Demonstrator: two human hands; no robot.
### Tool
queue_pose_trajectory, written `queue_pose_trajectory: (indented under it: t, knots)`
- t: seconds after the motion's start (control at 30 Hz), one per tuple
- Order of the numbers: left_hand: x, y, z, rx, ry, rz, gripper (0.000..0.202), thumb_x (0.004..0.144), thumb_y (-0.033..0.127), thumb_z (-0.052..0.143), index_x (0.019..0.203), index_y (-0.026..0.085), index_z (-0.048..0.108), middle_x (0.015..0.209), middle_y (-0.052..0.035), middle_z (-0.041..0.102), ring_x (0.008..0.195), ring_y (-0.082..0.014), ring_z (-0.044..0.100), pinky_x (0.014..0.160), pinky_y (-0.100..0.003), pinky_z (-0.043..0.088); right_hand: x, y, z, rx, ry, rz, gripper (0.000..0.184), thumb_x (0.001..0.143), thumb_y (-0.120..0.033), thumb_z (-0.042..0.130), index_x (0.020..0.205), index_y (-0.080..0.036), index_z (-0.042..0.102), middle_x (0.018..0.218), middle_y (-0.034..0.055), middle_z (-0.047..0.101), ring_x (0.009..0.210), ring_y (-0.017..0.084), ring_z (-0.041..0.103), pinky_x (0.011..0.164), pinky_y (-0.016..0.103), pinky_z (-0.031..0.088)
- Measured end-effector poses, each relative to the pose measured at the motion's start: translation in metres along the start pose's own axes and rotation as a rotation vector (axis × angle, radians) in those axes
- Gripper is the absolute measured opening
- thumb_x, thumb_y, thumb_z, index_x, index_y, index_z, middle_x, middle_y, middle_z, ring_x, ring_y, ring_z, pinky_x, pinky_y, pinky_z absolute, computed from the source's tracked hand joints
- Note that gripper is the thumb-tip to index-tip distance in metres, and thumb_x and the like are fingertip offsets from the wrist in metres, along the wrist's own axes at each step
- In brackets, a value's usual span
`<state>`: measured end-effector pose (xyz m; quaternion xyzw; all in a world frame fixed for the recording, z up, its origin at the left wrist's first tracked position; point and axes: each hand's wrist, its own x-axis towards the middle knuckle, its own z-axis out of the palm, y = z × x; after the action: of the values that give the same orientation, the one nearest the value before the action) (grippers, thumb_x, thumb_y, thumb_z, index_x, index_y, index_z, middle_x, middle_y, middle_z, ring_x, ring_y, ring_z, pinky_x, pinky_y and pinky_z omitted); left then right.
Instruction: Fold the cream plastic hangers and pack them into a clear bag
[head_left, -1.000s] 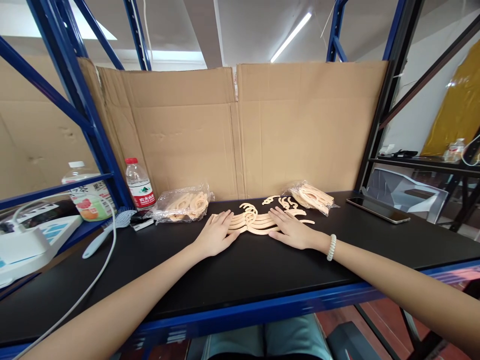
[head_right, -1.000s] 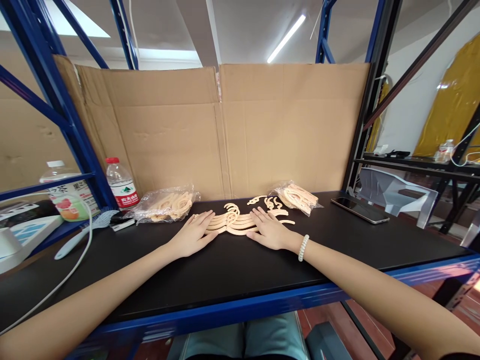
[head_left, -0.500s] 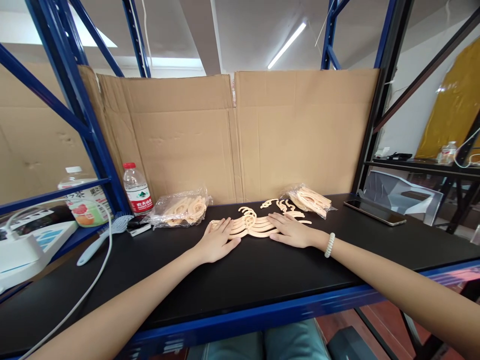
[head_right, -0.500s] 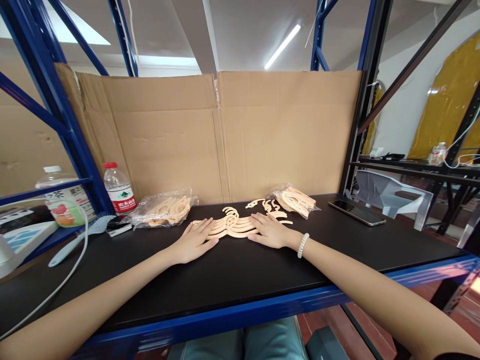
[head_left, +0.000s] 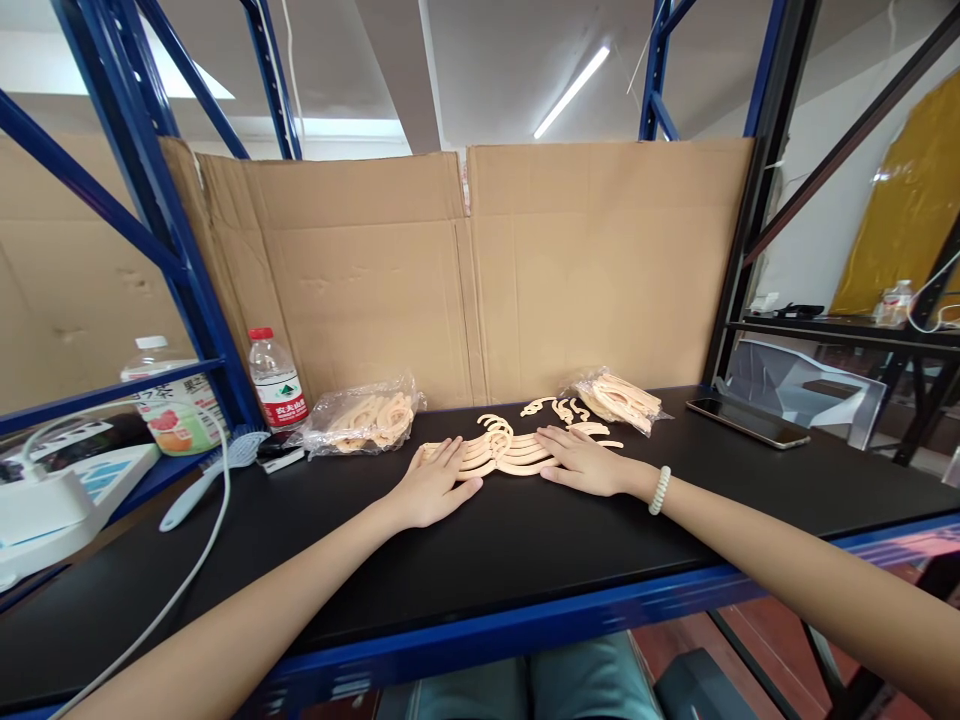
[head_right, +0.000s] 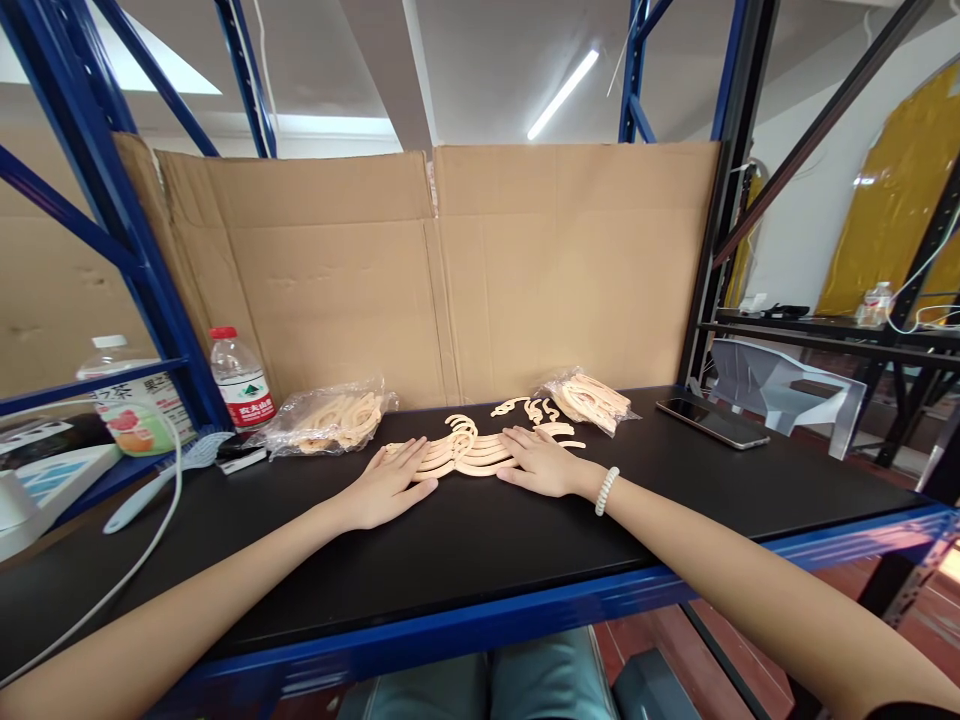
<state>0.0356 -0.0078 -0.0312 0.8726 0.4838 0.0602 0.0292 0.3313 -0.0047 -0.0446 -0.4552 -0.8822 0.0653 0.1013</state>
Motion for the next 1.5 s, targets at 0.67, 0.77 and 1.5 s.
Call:
queue_pose_trajectory:
  t: [0.67,0.77,1.5]
  knots:
    - [-0.001,0.004,-0.003,0.012,0.171,0.055,0.055,0.092,0.046,0.039,0.142,0.022,0.036,0.146,-0.0125,0.043,0.136,-0.0301,0.036,0.111,-0.064,0.014,-0.006,-0.003,-0.001,-0.066,0.276,-0.104,0.055,0.096,-0.048,0.036,0.138,-0.014,0.047,0.14,0.0164,0.048,0.135,0.032,0.037,0.112,0.054,0.025]
    - [-0.002,0.004,-0.003,0.001,0.211,0.068,0.052,0.091,0.044,0.042,0.139,0.023,0.04,0.144,-0.0113,0.047,0.133,-0.0298,0.04,0.111,-0.063,0.016,-0.007,-0.001,-0.006,-0.014,0.442,-0.124,0.047,0.095,-0.044,0.038,0.127,-0.014,0.056,0.129,0.0164,0.057,0.125,0.031,0.047,0.106,0.05,0.035]
    - [0.003,-0.02,-0.004,-0.005,-0.041,0.016,0.076,0.091,0.066,0.024,0.151,0.021,0.025,0.158,-0.0071,0.017,0.145,-0.0326,0.01,0.116,-0.049,0.016,0.011,-0.003,0.0,-0.063,-0.006,0.017,0.085,0.093,-0.067,0.018,0.151,-0.004,0.021,0.156,0.0183,0.019,0.145,0.029,0.014,0.118,0.043,0.013]
